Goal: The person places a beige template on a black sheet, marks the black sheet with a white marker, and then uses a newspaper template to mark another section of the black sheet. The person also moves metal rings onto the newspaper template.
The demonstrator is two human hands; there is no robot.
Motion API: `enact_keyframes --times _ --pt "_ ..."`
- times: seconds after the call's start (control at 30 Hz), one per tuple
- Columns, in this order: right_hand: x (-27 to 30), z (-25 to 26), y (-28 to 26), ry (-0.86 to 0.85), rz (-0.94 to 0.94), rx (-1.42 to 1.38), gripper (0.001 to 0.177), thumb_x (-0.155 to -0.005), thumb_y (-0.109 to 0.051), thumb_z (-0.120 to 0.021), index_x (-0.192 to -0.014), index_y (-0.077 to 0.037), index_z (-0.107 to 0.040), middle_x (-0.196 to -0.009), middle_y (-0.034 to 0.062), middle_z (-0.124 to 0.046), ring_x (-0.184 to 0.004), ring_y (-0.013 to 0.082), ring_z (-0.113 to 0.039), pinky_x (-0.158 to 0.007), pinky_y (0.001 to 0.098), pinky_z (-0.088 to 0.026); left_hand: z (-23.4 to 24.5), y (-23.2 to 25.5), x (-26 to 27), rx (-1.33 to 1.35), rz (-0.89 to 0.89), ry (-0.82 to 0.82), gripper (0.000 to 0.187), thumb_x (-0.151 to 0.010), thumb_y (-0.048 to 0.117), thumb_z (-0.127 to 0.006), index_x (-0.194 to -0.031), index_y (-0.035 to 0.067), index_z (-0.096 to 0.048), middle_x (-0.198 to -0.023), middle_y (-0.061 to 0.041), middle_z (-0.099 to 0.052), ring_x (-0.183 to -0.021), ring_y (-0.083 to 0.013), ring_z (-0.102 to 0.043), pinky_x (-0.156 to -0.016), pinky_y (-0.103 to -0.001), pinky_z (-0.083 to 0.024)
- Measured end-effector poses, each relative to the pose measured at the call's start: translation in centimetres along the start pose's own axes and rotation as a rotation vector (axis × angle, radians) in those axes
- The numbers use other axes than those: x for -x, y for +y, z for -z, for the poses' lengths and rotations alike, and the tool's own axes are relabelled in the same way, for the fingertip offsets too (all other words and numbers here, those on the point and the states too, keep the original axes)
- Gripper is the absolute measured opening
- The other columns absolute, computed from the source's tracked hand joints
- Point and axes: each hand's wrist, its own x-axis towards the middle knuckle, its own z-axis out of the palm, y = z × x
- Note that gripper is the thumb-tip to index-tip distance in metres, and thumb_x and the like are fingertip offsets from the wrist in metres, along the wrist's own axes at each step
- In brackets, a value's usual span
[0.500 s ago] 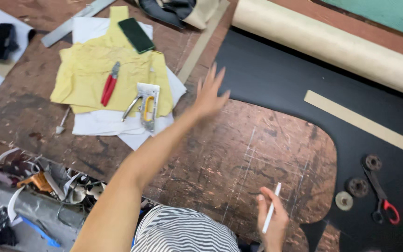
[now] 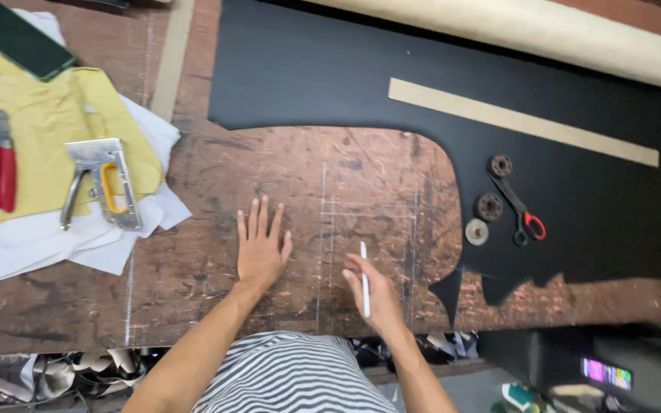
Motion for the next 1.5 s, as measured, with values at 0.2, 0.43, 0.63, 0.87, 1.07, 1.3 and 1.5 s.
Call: enact_keyframes --times 0.2,0.43,0.63,0.87,1.07,1.3,1.5 --pt "0.6 0.0 0.2 -0.12 -0.042 -0.006 0.039 -0.097 -0.022 -0.066 -0.134 -0.008 -0.063 -0.118 0.0146 -0.077 -0.105 0.0246 -0.076 -0.089 0.0341 -0.059 0.0 0.2 -0.2 0.018 -0.008 0.027 0.064 -0.098 0.033 -0.052 -0.156 0.008 -0.043 -0.167 -0.022 -0.027 -0.157 -0.0364 -0.02 -0.127 -0.059 -0.012" --pt "3.0 1.1 1.7 -0.034 -0.016 -0.058 0.037 -0.097 -0.019 -0.068 -0.131 -0.005 -0.064 -0.114 0.0176 -0.077 -0.105 0.0279 -0.077 -0.087 0.0365 -0.059 0.2 0.3 0.7 -0.006 -0.02 0.03 0.062 -0.099 0.034 -0.053 -0.155 0.007 -0.047 -0.168 -0.022 -0.031 -0.158 -0.0371 -0.023 -0.128 -0.059 -0.012" --pt "5.2 2.3 2.8 -0.01 -0.082 -0.074 0.036 -0.095 -0.016 -0.068 -0.129 -0.006 -0.064 -0.112 0.0167 -0.077 -0.102 0.0288 -0.077 -0.083 0.0367 -0.059 -0.2 0.5 0.2 -0.034 -0.018 0.038 0.061 -0.1 0.032 -0.054 -0.156 0.007 -0.05 -0.169 -0.022 -0.032 -0.159 -0.0372 -0.024 -0.13 -0.059 -0.013" --pt "7.1 5.0 3.4 0.025 -0.134 -0.067 0.034 -0.097 -0.018 -0.066 -0.129 -0.005 -0.064 -0.113 0.0169 -0.076 -0.101 0.0299 -0.077 -0.081 0.0379 -0.059 -0.5 0.4 0.4 -0.038 -0.036 0.039 0.061 -0.104 0.032 -0.052 -0.159 0.006 -0.049 -0.172 -0.022 -0.031 -0.161 -0.0377 -0.023 -0.132 -0.058 -0.012" --pt "6.8 7.6 6.3 -0.052 -0.036 -0.18 0.036 -0.102 -0.015 -0.054 -0.136 -0.007 -0.061 -0.106 0.0155 -0.077 -0.096 0.026 -0.076 -0.08 0.0349 -0.06 -1.1 0.2 0.5 0.02 -0.007 0.04 0.06 -0.103 0.033 -0.048 -0.158 0.008 -0.047 -0.173 -0.02 -0.03 -0.161 -0.0361 -0.023 -0.132 -0.058 -0.011" --pt "7.3 15.0 12.1 0.028 -0.001 -0.263 0.033 -0.102 -0.019 -0.06 -0.132 -0.006 -0.063 -0.095 0.0134 -0.079 -0.088 0.0235 -0.078 -0.078 0.0339 -0.061 -1.2 5.8 0.2 0.048 0.146 0.117 0.062 -0.107 0.028 -0.054 -0.16 0.0 -0.041 -0.172 -0.026 -0.03 -0.161 -0.042 -0.023 -0.13 -0.061 -0.009" --pt "9.9 25.7 24.0 0.179 0.149 -0.016 0.027 -0.097 -0.017 -0.07 -0.12 -0.003 -0.071 -0.095 0.0206 -0.076 -0.087 0.0295 -0.075 -0.074 0.0388 -0.057 -6.0 24.6 2.4 0.16 0.05 0.246 0.077 -0.102 0.025 -0.059 -0.163 -0.009 -0.026 -0.168 -0.034 -0.027 -0.158 -0.0465 -0.024 -0.128 -0.06 -0.014"
